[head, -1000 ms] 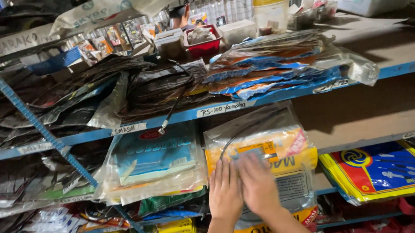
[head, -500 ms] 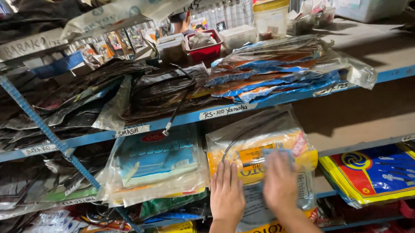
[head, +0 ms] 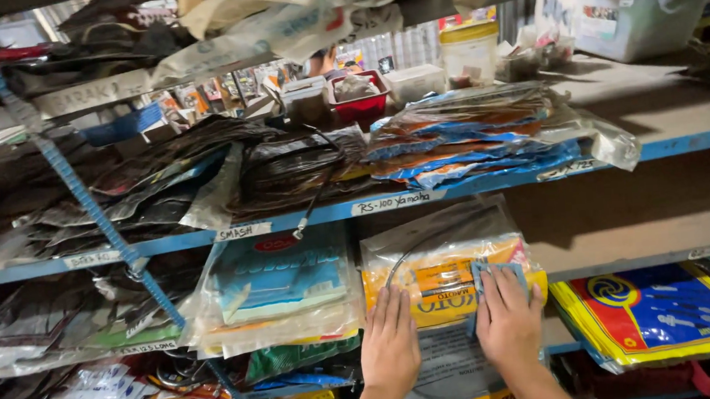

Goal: The person wipes a plastic-wrapped package on a metal shelf using a blue cloth. They hold the package with one hand and scrub the surface with the other, then place it back on the shelf.

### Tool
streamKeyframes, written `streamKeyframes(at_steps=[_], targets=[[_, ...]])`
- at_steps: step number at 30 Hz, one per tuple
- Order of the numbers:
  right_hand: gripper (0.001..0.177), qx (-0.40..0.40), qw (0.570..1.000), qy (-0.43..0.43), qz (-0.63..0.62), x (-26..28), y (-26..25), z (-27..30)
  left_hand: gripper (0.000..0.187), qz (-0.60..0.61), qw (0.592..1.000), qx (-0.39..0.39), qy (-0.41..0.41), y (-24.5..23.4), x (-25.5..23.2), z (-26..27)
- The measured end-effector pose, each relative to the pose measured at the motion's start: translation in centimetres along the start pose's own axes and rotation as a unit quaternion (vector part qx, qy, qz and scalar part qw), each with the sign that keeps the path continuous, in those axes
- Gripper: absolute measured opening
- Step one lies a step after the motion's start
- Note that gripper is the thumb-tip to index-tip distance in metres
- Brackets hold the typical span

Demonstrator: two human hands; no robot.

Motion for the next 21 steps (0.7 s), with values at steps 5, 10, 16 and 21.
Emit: streamKeyframes(at_steps=[5, 10, 16, 21], targets=[[0.035, 0.045, 0.998, 0.0, -0.044, 5.6, -1.4, -1.0, 0.059, -0.02, 1.0, -0.011, 0.004, -0.2, -0.2, 0.0], [0.042, 0.138, 0.968, -0.119, -0.172, 9.4, -0.9, -0.3, 0.062, 0.024, 0.999, -0.031, -0.002, -0.3, -0.2, 0.1], [0.048, 0.142, 0.981, -0.095, -0.089, 6.2, -2.3, -2.2, 0.057, -0.015, 0.998, -0.059, 0.011, -0.8, -0.3, 0.1], [0.049, 0.081, 0.996, 0.014, 0.02, 1.6, 0.8, 0.7, 0.06, -0.022, 1.0, -0.02, 0.01, -0.2, -0.3, 0.1]])
Point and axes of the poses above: each hand's wrist, its own z-axis away from the middle knuckle, its own y-axis out of the palm, x = y × z, the point moved 5 cm from there along -z, towards the middle knuckle, and after that the axes turned 13 degrees about y, right-handed, at the moved point
